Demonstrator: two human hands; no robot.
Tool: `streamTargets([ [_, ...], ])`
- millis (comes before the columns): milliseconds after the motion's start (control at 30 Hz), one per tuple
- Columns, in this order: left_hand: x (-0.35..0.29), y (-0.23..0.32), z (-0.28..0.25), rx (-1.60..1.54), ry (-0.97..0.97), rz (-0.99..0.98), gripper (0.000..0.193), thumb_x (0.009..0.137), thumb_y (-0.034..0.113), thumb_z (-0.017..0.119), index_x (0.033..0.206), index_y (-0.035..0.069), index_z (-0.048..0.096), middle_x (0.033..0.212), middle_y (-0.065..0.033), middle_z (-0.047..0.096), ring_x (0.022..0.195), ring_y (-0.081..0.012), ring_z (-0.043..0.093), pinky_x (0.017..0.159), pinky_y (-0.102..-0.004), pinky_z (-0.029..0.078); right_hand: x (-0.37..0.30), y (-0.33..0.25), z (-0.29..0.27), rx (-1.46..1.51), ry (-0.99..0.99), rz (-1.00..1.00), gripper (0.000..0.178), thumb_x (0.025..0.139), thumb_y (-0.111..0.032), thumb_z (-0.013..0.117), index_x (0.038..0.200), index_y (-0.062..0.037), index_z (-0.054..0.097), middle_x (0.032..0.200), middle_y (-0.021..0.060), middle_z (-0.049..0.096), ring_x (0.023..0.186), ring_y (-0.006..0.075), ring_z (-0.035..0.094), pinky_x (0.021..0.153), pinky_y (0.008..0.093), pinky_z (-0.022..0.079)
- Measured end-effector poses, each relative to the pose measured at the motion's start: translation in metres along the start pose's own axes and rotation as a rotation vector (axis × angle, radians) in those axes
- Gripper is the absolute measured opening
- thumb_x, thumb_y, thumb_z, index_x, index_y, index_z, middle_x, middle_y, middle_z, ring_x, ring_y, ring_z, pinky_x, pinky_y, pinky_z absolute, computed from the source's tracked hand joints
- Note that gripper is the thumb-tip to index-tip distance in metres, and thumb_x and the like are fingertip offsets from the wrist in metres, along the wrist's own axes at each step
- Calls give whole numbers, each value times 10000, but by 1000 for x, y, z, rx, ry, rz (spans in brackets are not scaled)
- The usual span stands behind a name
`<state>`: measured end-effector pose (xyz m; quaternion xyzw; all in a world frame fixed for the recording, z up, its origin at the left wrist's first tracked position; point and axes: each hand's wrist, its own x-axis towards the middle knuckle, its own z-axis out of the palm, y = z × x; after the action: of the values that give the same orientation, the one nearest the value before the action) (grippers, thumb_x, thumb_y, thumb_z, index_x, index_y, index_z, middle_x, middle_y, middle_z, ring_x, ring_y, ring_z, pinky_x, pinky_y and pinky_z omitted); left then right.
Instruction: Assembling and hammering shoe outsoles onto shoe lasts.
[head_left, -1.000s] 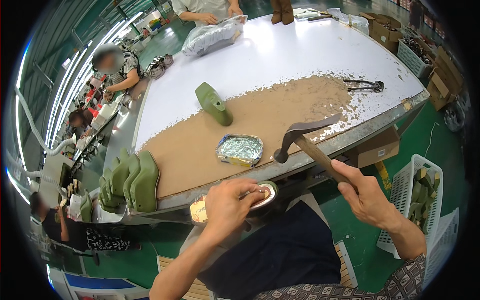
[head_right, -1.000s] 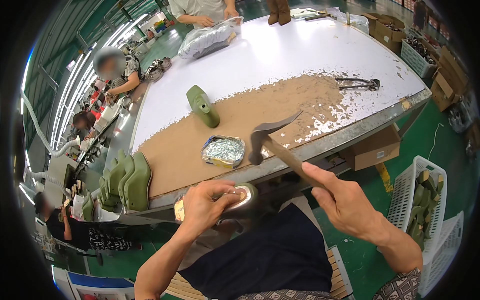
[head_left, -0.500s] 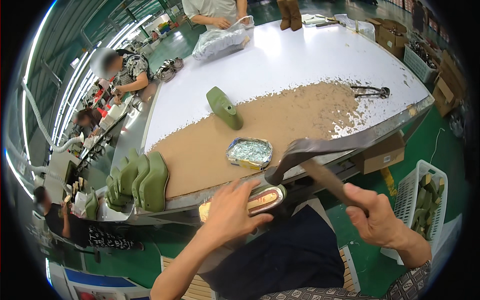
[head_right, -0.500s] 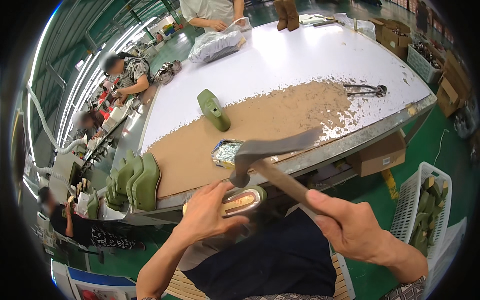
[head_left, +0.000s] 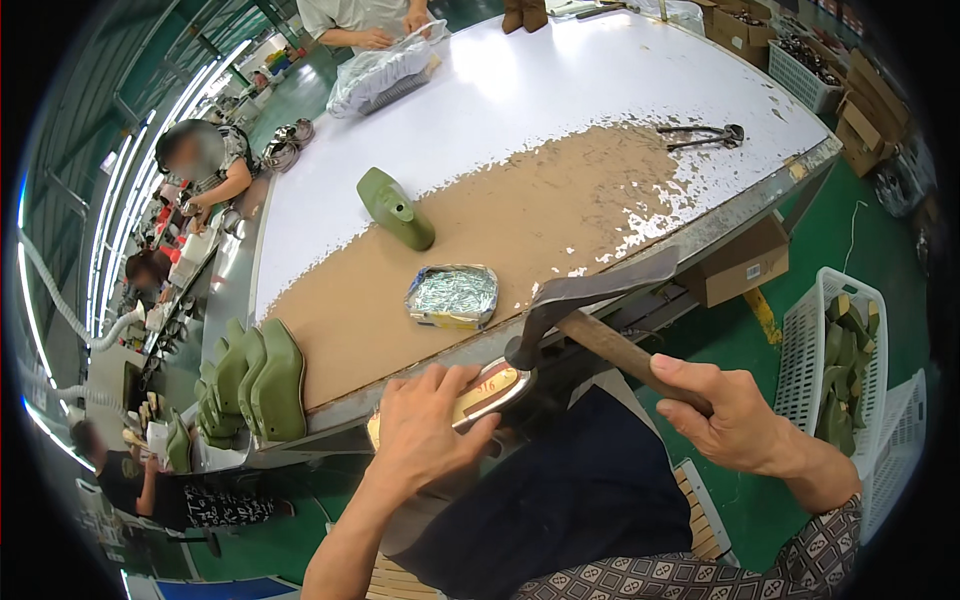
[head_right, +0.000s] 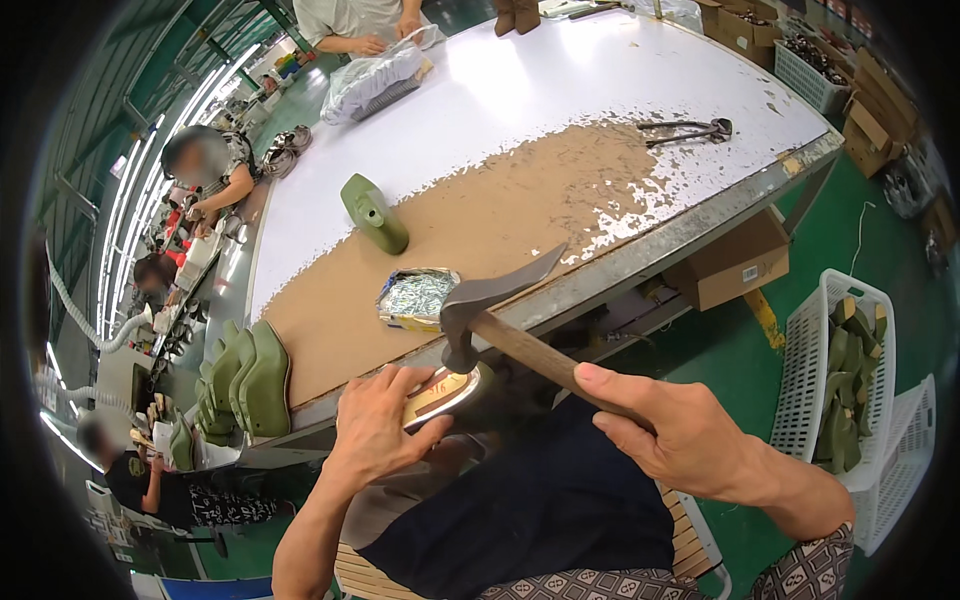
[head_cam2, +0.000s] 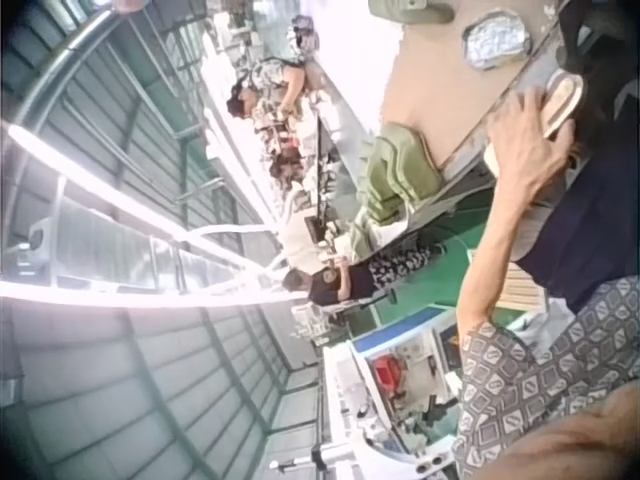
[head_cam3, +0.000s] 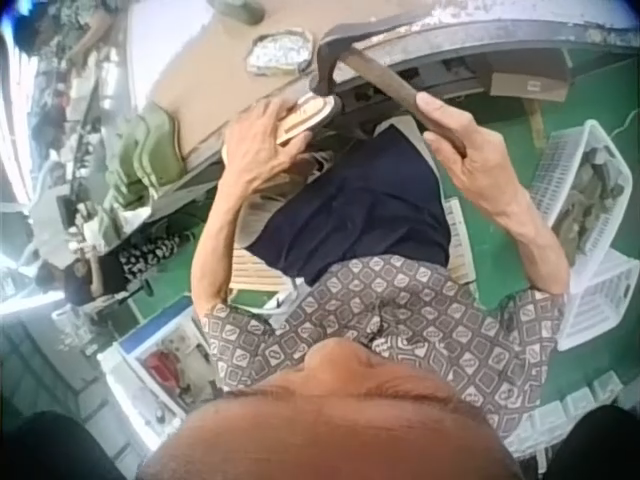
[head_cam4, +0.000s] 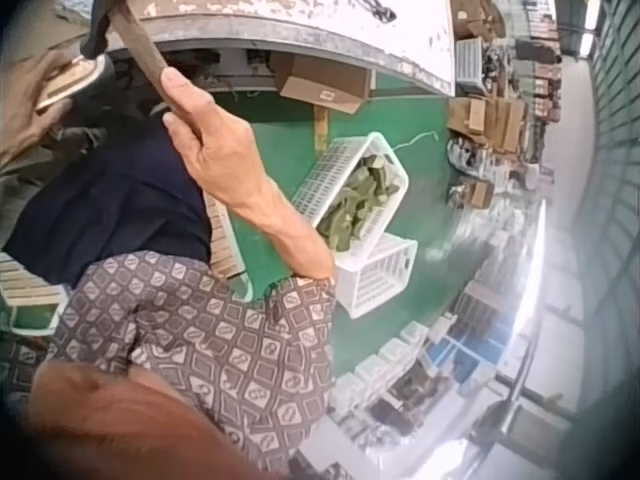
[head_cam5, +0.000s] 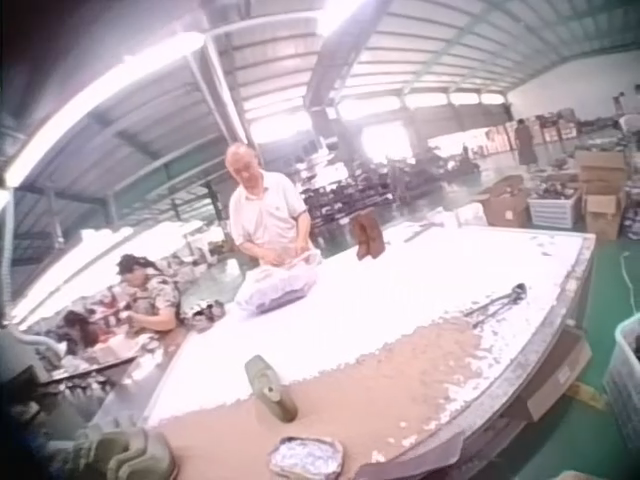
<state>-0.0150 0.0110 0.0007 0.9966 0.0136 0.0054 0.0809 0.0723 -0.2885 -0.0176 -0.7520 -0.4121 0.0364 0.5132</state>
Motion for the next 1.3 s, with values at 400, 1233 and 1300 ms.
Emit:
streamTargets([
  [400,-8,-5,4,23,63,74,460,757,385,717,1093,97,589,937,-95,601,897,-291,589,799,-413,419,17,-27,-6,-222,-35,-81,545,852,-96,680,1354,-136,473,852,160,650,727,284,663,637,312,547],
  [1233,-6,-13,13,-25,99,82,461,760,407,707,1057,78,580,933,-109,601,901,-303,594,782,-418,430,0,-1,43,-51,10,66,484,917,-60,594,1367,-62,414,919,141,652,728,130,598,676,291,500],
  [1300,-9,-13,13,-40,82,57,462,755,404,712,1058,82,580,935,-112,605,903,-305,594,780,-420,429,1,-11,34,267,59,417,465,931,-47,572,1365,-59,405,971,106,657,717,130,597,668,297,507],
])
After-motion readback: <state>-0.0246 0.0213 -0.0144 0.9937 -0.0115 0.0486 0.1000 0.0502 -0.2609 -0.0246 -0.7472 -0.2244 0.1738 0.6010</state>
